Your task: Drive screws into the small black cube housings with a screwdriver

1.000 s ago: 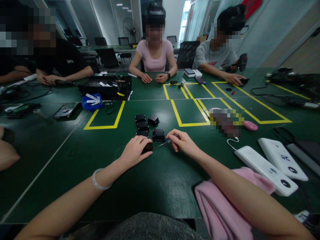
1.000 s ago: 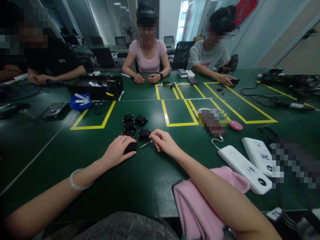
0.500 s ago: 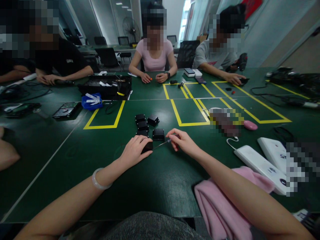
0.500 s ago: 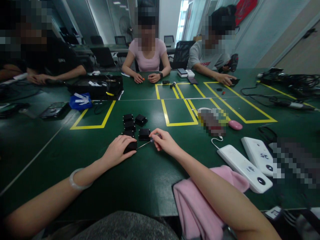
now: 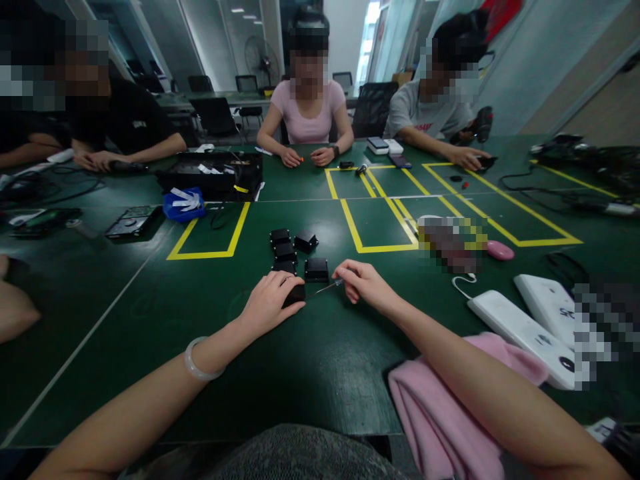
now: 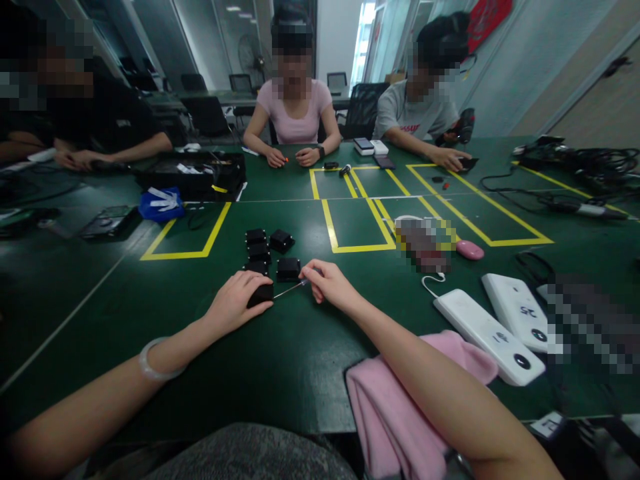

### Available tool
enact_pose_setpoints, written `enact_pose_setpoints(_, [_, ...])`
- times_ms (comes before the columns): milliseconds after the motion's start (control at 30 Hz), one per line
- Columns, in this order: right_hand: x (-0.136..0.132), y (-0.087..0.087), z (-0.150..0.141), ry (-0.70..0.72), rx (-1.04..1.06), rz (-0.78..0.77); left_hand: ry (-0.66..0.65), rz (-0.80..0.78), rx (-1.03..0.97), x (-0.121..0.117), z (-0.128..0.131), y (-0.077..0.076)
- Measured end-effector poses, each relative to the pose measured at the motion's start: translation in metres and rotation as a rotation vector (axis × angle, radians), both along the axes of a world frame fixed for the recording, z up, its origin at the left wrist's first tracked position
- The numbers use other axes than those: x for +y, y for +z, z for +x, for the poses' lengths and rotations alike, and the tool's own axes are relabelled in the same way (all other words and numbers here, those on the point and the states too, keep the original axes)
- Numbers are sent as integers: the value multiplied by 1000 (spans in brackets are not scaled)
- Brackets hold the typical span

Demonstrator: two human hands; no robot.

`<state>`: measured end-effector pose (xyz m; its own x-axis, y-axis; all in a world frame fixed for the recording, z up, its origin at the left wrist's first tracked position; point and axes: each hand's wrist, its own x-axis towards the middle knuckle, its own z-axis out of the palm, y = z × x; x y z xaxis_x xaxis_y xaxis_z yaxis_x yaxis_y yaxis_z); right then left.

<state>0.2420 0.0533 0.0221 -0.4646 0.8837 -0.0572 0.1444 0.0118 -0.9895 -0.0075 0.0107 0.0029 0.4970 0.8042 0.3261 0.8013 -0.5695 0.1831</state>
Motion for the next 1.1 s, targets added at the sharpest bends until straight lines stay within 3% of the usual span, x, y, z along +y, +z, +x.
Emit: enact_pose_setpoints(1100, [1, -2, 0, -5, 26, -60, -5, -8, -35, 0, -1, -1])
